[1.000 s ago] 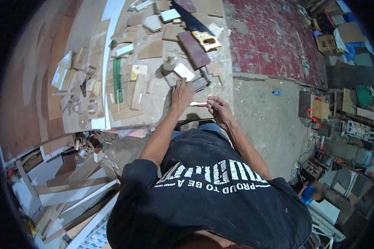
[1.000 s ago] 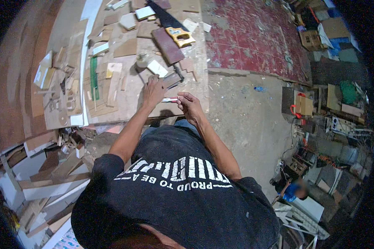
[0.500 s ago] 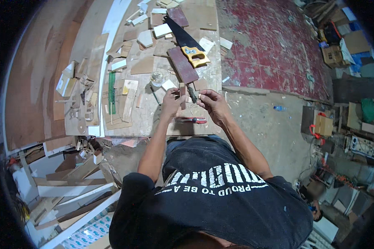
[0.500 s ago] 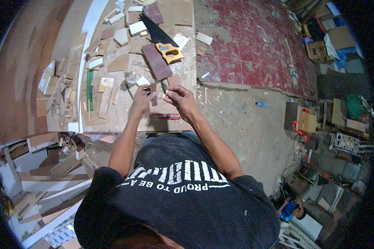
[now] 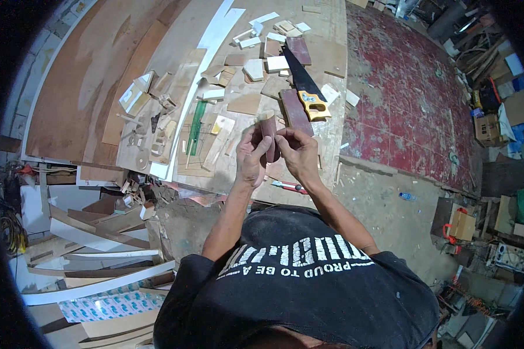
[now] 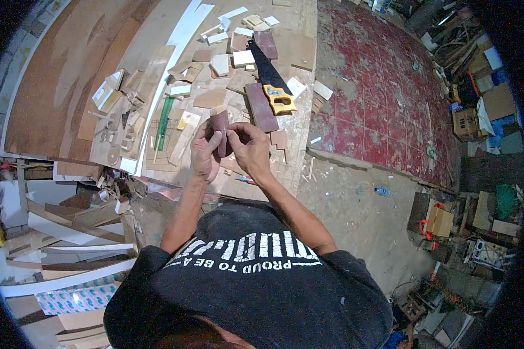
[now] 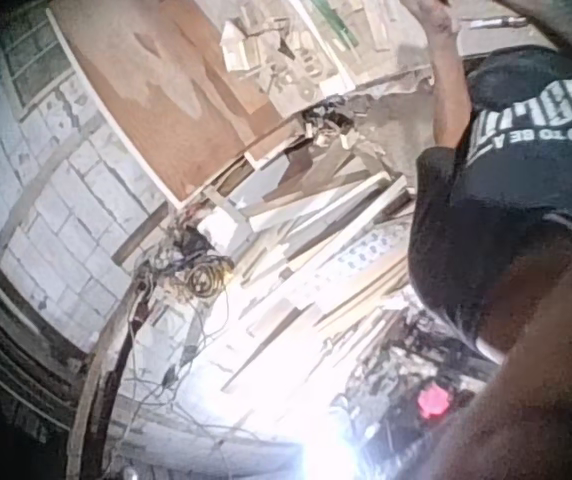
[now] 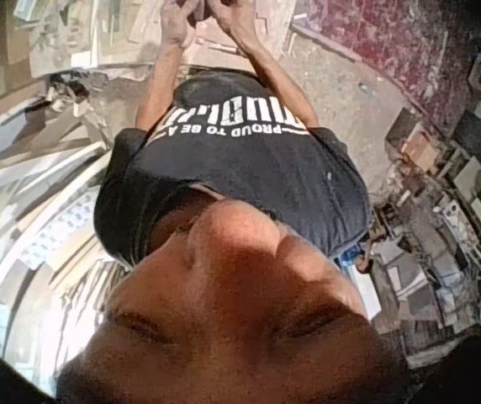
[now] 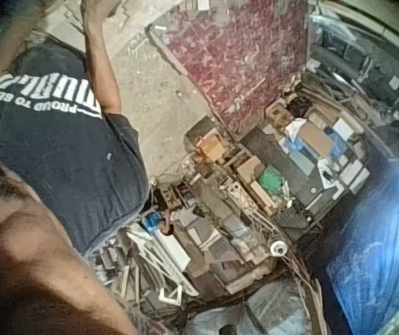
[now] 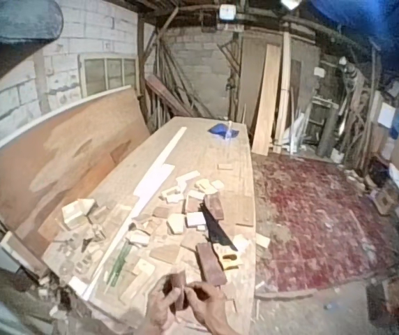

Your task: Sanding and assembling small wooden blocks on a workbench in a workshop.

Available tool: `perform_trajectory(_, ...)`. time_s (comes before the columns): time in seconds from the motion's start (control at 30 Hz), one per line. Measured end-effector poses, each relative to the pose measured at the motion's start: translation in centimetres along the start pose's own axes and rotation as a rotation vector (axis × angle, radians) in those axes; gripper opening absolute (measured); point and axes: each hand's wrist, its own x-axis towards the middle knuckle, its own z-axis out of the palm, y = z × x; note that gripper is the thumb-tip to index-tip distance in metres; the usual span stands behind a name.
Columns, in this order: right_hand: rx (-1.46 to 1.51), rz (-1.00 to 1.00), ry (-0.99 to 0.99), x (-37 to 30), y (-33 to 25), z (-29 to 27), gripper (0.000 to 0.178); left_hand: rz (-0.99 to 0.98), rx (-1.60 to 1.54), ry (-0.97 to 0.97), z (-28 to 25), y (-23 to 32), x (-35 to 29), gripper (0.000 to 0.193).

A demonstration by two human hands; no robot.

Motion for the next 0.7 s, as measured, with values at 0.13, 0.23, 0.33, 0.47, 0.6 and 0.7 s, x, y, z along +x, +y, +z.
perform_trajectory(0.13,-0.083,-0.138,0.145,0.8,-1.3,1.1,0.016,0.034,0.024,-0.033,0.5,0.8,0.1,0.036)
perform_trajectory(0.23,-0.171,-0.114,0.134,0.9,-2.4,1.5,0.016,0.008,-0.032,-0.001,0.7,1.3,0.1,0.033)
perform_trajectory(0.33,-0.109,-0.079,0.136,-0.4,-1.1,1.9,0.015,0.026,0.017,-0.015,-0.1,1.3,0.1,0.034)
perform_trajectory(0.47,-0.220,-0.222,0.190,1.9,-2.3,2.3,0.014,0.016,0.004,-0.075,-0.1,1.9,0.9,0.038)
perform_trajectory(0.6,-0.183,-0.235,0.163,0.3,-1.1,2.7,0.015,0.059,0.187,-0.038,-0.6,2.8,1.2,0.045)
perform_trajectory(0.7,-0.168,-0.213,0.181,2.1,-3.2,2.4,0.017,-0.013,0.075,-0.049,1.0,3.2,0.6,0.044)
